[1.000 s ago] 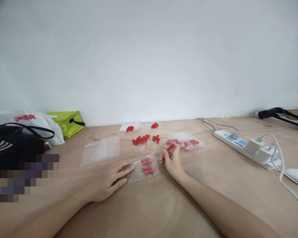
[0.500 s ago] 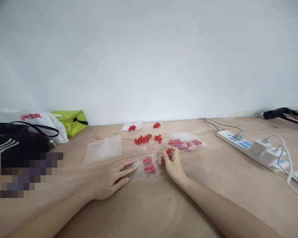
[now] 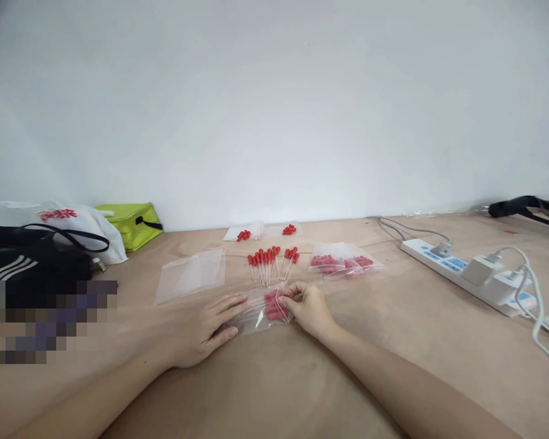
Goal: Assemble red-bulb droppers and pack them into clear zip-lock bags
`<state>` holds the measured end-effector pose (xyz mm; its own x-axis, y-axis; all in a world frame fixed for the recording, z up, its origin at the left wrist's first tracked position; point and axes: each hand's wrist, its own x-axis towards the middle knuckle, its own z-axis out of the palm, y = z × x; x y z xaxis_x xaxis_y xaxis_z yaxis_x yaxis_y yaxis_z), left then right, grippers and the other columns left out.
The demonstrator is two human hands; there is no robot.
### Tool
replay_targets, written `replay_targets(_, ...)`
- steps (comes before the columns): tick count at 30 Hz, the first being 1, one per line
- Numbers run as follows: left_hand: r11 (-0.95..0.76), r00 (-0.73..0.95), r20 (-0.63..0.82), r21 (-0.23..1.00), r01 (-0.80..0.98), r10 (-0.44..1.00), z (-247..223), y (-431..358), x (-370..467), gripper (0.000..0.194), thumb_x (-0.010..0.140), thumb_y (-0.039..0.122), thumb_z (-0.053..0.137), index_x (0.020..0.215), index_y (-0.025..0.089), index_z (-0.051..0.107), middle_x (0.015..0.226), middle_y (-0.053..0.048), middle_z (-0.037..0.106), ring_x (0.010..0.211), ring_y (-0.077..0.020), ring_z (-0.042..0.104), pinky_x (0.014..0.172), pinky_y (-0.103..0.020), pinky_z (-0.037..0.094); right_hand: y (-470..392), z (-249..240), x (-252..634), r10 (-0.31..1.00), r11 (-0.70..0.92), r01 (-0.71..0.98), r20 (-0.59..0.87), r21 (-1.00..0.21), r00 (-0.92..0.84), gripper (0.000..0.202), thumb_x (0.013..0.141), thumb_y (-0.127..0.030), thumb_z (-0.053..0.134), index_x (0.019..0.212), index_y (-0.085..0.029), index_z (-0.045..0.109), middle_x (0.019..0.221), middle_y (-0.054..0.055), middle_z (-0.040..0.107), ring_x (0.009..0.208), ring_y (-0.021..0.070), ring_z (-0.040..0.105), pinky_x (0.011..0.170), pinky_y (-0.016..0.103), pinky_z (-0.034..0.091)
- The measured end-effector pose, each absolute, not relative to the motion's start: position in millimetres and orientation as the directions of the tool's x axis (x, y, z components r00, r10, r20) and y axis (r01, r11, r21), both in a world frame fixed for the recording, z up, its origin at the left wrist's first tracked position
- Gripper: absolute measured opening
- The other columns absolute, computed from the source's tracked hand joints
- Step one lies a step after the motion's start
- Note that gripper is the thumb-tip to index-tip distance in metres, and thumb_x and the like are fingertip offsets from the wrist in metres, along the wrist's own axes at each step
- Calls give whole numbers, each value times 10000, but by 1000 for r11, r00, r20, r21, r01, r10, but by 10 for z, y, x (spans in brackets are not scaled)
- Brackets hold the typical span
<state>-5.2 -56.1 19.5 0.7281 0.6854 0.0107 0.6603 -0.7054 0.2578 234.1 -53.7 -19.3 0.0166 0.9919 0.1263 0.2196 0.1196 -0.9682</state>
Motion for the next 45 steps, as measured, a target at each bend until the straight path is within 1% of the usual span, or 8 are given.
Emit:
replay_targets(4, -723, 743, 13, 244, 646, 669, 188, -550, -67, 394, 894, 303, 326, 1285, 356, 334, 1369, -12, 309, 1246, -231, 277, 1010, -446, 256, -530, -158, 2348, 989, 144, 303, 151, -942, -1, 176, 655, -338, 604, 673, -164, 586, 601, 11, 608, 511, 111, 526, 469, 226, 395)
replay_targets(10, -730, 746, 26, 234, 643, 665, 182, -539, -63, 413, 887, 262, 339, 1285, 371, 327, 1354, -21, 327, 1234, -239, 294, 995, -461, 271, -462, -205, 2410, 986, 144, 245, 118, -959, -116, 257, 657, -398, 604, 654, -143, 563, 613, 13, 602, 537, 107, 525, 510, 224, 409)
replay_targets(19, -723, 742, 9, 232, 650, 670, 200, -565, -63, 413, 887, 256, 334, 1286, 364, 329, 1370, -17, 305, 1242, -241, 280, 1001, -470, 259, -483, -175, 2405, 977, 88, 203, 45, -975, -208, 276, 658, -422, 608, 654, -169, 498, 503, -55, 479, 387, 53, 386, 366, 182, 289)
replay_targets(23, -717, 738, 7, 240, 654, 675, 180, -555, -77, 421, 887, 275, 333, 1304, 331, 307, 1372, -25, 307, 1247, -235, 272, 1005, -463, 258, -503, -155, 2388, 977, 98, 116, 73, -988, -203, 292, 617, -401, 653, 685, -174, 483, 575, -45, 517, 455, 56, 442, 420, 178, 343)
replay_targets(27, -718, 739, 13, 250, 650, 674, 178, -547, -76, 418, 889, 298, 329, 1306, 311, 311, 1367, -27, 318, 1248, -230, 270, 1009, -456, 255, -495, -175, 2372, 978, 58, 104, 36, -993, -204, 361, 638, -485, 611, 773, -166, 510, 626, -10, 578, 529, 99, 530, 486, 216, 408)
replay_targets(30, -718, 740, 10, 249, 650, 673, 184, -547, -70, 415, 889, 298, 331, 1303, 320, 314, 1370, -22, 315, 1252, -233, 264, 1009, -463, 251, -482, -187, 2373, 976, 70, 107, 45, -992, -215, 370, 646, -514, 591, 710, -159, 506, 590, -12, 573, 510, 92, 521, 472, 206, 396)
replay_targets(35, -724, 744, 9, 240, 646, 668, 184, -544, -75, 418, 890, 282, 331, 1302, 346, 302, 1372, -12, 310, 1254, -234, 261, 1006, -461, 259, -466, -182, 2404, 966, 83, 175, 37, -981, -255, 368, 645, -497, 600, 571, -150, 500, 461, -51, 466, 386, 39, 380, 380, 171, 307)
replay_targets(45, -725, 742, 29, 243, 644, 669, 187, -546, -66, 409, 887, 296, 337, 1294, 334, 328, 1377, -23, 298, 1249, -244, 269, 1006, -467, 256, -504, -196, 2420, 973, 165, 250, 116, -954, -199, 264, 722, -412, 539, 803, -164, 579, 640, -5, 590, 409, 63, 441, 393, 195, 358)
